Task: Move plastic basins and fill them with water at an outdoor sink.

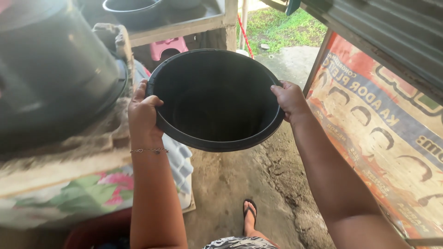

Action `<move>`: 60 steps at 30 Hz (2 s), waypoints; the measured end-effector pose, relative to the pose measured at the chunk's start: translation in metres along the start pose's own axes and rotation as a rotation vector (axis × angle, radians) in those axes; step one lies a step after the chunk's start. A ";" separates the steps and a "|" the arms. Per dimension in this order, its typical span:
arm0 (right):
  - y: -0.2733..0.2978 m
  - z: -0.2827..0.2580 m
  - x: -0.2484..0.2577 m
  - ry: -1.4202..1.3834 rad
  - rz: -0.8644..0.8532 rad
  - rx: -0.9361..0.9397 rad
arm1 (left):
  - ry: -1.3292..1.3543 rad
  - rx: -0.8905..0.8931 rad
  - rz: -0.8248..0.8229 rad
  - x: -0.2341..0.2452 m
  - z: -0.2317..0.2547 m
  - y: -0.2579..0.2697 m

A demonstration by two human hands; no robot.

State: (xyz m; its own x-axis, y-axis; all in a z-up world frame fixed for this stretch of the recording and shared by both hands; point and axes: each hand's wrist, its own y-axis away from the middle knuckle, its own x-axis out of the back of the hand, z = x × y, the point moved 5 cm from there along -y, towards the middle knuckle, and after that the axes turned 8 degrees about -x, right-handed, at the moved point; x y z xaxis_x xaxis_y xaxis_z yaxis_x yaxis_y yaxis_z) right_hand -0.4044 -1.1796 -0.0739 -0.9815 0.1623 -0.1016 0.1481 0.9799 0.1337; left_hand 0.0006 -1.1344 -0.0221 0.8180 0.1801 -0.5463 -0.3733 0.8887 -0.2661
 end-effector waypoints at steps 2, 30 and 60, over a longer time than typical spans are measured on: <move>-0.026 -0.003 0.001 0.008 0.011 0.007 | 0.016 0.026 0.000 -0.016 -0.009 -0.015; -0.500 -0.043 -0.095 0.114 0.017 0.029 | 0.016 -0.055 0.018 -0.061 -0.225 -0.435; -1.007 -0.073 -0.288 0.081 -0.224 0.074 | -0.147 -0.138 0.213 -0.071 -0.367 -0.847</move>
State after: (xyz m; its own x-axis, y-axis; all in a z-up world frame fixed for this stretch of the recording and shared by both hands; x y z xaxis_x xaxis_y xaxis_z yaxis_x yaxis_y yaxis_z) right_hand -0.2800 -2.2210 -0.1074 -0.9970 -0.0665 -0.0407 -0.0683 0.9967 0.0443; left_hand 0.0980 -2.0542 -0.0491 0.7660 0.4245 -0.4828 -0.5911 0.7604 -0.2691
